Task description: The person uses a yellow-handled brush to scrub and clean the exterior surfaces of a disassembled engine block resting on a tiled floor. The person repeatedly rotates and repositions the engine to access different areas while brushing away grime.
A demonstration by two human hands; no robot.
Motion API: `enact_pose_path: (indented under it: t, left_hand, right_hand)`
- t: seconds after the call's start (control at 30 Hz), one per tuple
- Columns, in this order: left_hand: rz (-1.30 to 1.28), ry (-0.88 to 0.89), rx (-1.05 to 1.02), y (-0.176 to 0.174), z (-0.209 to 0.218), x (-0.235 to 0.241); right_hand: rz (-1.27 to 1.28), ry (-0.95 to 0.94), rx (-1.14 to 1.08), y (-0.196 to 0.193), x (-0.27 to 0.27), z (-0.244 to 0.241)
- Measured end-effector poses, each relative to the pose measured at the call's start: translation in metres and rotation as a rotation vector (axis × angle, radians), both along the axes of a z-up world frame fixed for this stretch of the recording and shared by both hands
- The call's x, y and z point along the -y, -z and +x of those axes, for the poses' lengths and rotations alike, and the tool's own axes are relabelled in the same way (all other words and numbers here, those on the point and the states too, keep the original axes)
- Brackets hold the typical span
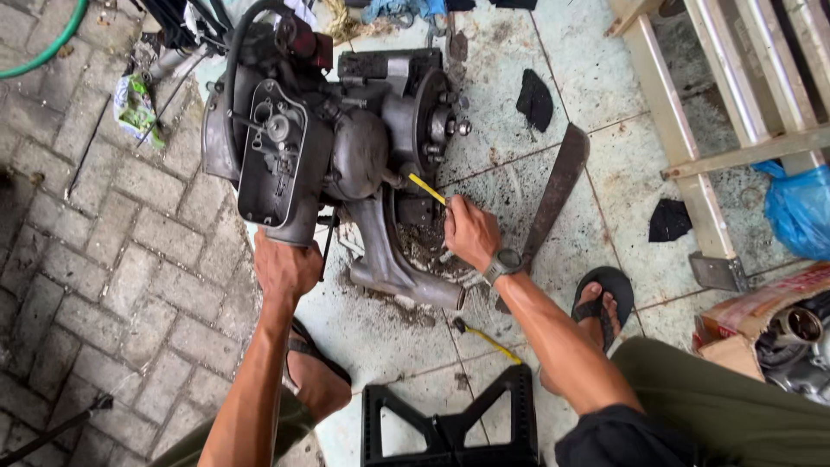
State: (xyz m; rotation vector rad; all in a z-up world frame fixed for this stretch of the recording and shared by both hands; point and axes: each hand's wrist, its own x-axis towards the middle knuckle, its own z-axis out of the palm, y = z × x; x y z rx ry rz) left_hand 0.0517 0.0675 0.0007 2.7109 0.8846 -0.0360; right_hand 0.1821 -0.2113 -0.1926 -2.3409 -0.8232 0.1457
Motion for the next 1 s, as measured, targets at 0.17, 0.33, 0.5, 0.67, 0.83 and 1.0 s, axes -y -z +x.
enact_pose_path:
  t: [0.17,0.33,0.5,0.67,0.83,1.0]
  left_hand:
    - [-0.12,-0.17,-0.087,-0.012,0.02,0.002]
    - [-0.038,-0.017,-0.034,-0.015,0.015,-0.001]
    - [-0.047,0.039,0.048,0.0,0.009,-0.005]
    - [-0.009,0.059,0.031,0.001,0.004,-0.007]
    - [-0.036,-0.016,0.004,-0.012,0.018,0.004]
    - [-0.044,-0.017,0.033,-0.004,0.013,0.003]
  right_hand:
    - [0.117,-0.039,0.07,-0.022,-0.028,0.014]
    - [-0.058,-0.111,-0.07,-0.043,0.007,0.01]
    - [0.089,-0.222,-0.23,-0.056,-0.01,-0.001]
    - [0.091,-0.127,-0.304,-0.051,-0.013,-0.006]
    - [0.24,-0.077,-0.429,-0.062,-0.024,-0.022]
    - [0.203,-0.032,-0.571,-0.085,-0.015,-0.033]
